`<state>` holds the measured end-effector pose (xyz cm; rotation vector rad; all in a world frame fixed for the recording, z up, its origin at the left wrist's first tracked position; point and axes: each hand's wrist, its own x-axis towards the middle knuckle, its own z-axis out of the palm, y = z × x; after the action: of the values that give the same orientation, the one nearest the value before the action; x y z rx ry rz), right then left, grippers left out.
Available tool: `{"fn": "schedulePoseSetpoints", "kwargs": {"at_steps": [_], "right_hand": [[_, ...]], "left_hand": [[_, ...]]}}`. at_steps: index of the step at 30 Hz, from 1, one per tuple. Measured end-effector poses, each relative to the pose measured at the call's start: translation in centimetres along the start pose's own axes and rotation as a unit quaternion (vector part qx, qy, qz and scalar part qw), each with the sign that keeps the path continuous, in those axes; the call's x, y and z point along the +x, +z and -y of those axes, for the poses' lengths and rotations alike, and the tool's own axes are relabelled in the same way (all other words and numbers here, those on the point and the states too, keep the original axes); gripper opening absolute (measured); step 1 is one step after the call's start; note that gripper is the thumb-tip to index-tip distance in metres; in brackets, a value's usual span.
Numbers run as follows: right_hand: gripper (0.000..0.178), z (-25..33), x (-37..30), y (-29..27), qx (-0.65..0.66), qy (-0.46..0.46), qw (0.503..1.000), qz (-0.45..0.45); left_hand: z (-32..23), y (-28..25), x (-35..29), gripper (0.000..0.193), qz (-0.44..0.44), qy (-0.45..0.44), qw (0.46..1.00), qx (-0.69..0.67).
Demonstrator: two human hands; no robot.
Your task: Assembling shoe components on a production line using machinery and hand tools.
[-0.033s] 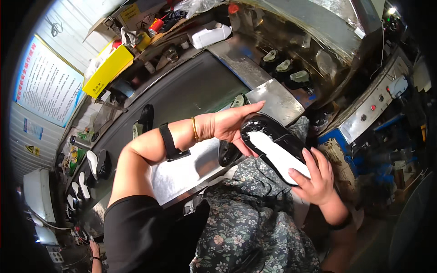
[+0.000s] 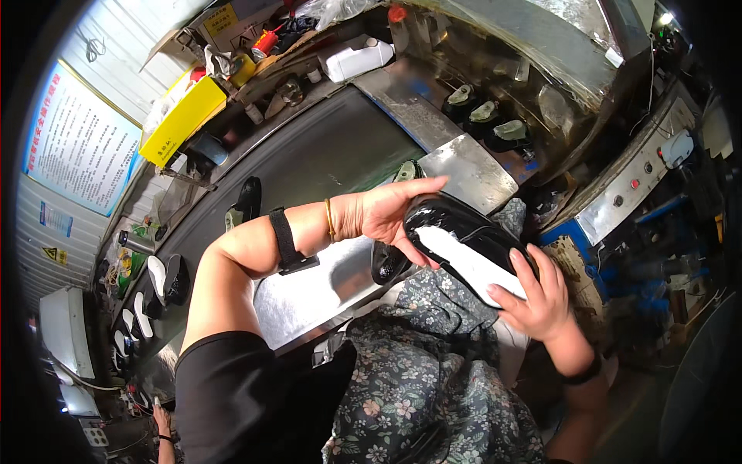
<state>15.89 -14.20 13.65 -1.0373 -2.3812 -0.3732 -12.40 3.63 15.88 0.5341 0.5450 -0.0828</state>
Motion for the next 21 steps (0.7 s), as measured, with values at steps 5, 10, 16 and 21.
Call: {"fn": "schedulePoseSetpoints", "kwargs": {"at_steps": [5, 10, 16, 21], "right_hand": [[0.08, -4.7, 1.1, 3.3, 0.068, 0.157, 0.983, 0.074], [0.055, -4.5, -7.4, 6.2, 0.153, 0.399, 0.904, 0.019], [0.035, 1.6, -17.6, 5.3, 0.142, 0.792, 0.589, 0.075], [0.028, 6.0, -23.8, 8.2, 0.187, 0.832, 0.523, -0.019]], "left_hand": [[-1.1, -2.8, 1.0, 0.054, -0.103, 0.221, 0.969, 0.032], [-8.9, -11.3, 1.9, 0.058, -0.213, 0.376, 0.899, 0.071], [-23.0, -24.9, 11.5, 0.082, -0.431, 0.366, 0.748, 0.347], [-30.3, -33.5, 21.4, 0.096, -0.506, 0.288, 0.604, 0.544]]}}
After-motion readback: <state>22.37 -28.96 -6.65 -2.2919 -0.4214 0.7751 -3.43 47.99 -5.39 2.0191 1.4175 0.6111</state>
